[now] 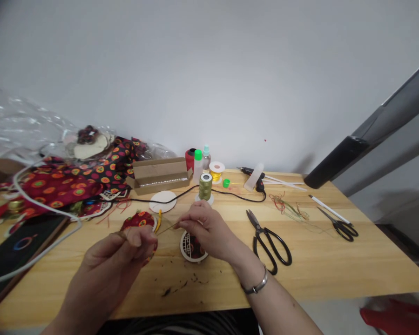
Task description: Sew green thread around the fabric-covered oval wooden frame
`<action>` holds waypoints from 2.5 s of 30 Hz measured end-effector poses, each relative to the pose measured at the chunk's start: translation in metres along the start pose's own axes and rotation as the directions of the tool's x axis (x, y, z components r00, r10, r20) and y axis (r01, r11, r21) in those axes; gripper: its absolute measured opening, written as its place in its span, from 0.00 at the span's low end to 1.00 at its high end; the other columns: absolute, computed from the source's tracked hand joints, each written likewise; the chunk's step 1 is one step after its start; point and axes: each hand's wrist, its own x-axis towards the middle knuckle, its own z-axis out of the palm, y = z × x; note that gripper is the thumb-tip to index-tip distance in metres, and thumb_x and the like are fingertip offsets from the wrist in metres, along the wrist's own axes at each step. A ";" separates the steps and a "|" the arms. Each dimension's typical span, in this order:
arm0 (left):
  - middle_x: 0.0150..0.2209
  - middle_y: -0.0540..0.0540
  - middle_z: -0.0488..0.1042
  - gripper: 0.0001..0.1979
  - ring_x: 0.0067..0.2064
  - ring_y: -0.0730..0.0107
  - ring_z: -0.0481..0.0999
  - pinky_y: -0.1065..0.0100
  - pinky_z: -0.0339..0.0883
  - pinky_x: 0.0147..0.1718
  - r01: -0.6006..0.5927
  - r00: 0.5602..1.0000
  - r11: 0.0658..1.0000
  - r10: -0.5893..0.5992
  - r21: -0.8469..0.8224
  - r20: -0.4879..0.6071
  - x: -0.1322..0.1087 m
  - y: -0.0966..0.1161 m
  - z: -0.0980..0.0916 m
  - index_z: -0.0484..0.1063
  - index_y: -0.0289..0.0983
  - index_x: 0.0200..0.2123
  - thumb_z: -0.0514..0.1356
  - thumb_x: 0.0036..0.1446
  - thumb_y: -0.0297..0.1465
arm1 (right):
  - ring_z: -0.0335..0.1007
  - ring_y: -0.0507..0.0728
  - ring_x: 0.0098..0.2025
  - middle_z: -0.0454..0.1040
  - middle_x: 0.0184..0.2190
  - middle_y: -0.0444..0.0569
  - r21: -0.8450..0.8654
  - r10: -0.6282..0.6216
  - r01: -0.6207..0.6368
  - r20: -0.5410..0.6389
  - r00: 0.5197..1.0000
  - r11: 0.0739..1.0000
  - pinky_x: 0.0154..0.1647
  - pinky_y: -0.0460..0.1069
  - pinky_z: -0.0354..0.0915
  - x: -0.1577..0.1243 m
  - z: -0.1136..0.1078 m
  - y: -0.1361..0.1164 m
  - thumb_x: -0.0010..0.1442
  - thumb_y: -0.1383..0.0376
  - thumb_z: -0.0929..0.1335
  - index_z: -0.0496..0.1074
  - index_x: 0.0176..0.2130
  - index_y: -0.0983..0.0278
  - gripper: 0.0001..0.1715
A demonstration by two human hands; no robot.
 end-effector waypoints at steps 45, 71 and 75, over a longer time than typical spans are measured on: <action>0.20 0.51 0.66 0.12 0.25 0.71 0.64 0.70 0.62 0.26 0.008 1.000 0.988 -0.009 0.152 0.009 -0.007 -0.003 -0.025 0.74 0.38 0.19 0.64 0.52 0.36 | 0.59 0.58 0.41 0.68 0.28 0.46 -0.569 -0.373 0.287 -0.039 0.927 0.771 0.43 0.54 0.59 0.086 -0.124 -0.051 0.60 0.69 0.65 0.73 0.30 0.60 0.09; 0.21 0.52 0.64 0.10 0.17 0.83 0.62 0.83 0.58 0.12 -0.012 0.877 0.971 -0.105 -0.239 -0.469 0.031 0.027 -0.044 0.70 0.31 0.23 0.55 0.54 0.17 | 0.62 0.51 0.23 0.65 0.20 0.43 -0.315 0.079 -0.103 -0.090 0.993 0.943 0.25 0.46 0.59 -0.051 -0.082 -0.035 0.64 0.63 0.62 0.68 0.25 0.63 0.17; 0.21 0.51 0.65 0.17 0.19 0.82 0.65 0.84 0.61 0.14 -0.017 0.857 0.975 -0.101 -0.223 -0.506 0.037 0.028 -0.047 0.70 0.31 0.22 0.48 0.58 0.15 | 0.62 0.51 0.25 0.64 0.21 0.43 -0.301 0.141 -0.160 -0.086 0.986 0.940 0.26 0.46 0.59 -0.061 -0.065 -0.016 0.64 0.61 0.62 0.67 0.25 0.63 0.18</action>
